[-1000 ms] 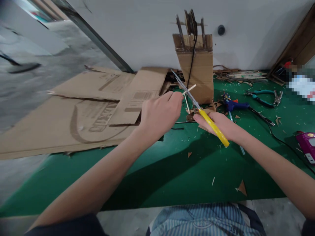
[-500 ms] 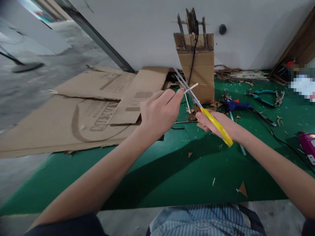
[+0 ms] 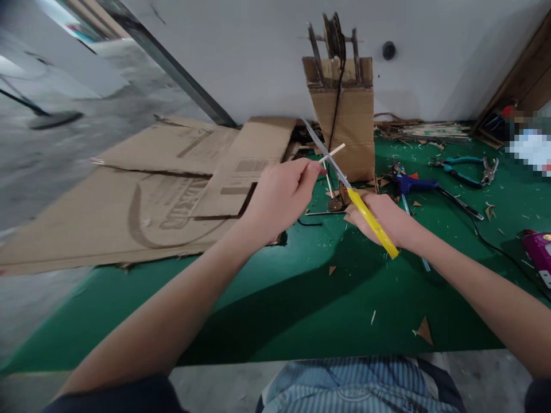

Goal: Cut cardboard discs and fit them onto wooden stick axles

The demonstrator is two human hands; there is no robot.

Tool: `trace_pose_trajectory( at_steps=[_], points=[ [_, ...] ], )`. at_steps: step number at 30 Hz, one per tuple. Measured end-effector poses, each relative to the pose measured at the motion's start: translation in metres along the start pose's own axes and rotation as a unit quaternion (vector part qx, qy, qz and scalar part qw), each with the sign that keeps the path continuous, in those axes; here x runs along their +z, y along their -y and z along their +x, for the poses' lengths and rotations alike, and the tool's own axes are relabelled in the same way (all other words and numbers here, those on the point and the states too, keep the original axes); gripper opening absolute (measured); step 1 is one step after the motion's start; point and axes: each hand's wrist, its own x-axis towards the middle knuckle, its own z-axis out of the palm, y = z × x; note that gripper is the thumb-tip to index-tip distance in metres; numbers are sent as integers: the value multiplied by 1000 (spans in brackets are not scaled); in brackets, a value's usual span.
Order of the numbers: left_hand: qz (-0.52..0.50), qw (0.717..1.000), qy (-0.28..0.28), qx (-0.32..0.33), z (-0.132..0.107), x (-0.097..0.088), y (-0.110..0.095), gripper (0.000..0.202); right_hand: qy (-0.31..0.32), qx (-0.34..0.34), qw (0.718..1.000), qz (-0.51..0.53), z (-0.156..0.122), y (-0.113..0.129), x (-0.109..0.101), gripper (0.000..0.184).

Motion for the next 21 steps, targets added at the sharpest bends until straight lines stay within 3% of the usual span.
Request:
trace_pose_trajectory(
  at_steps=[4,7,14,21],
  points=[
    [-150,988,25,-28,4,-4,1,43,-8,25,999,20,2,-5,5,25],
    [-143,989,27,-12,6,-5,4,35,2,27,997,76,5,-9,7,31],
    [41,997,-9,69,7,-4,16,34,61,-87,987,122,9,-10,-1,68],
    [230,962,-11,149,3,-5,21,42,39,-83,989,117,8,-14,3,66]
  ],
)
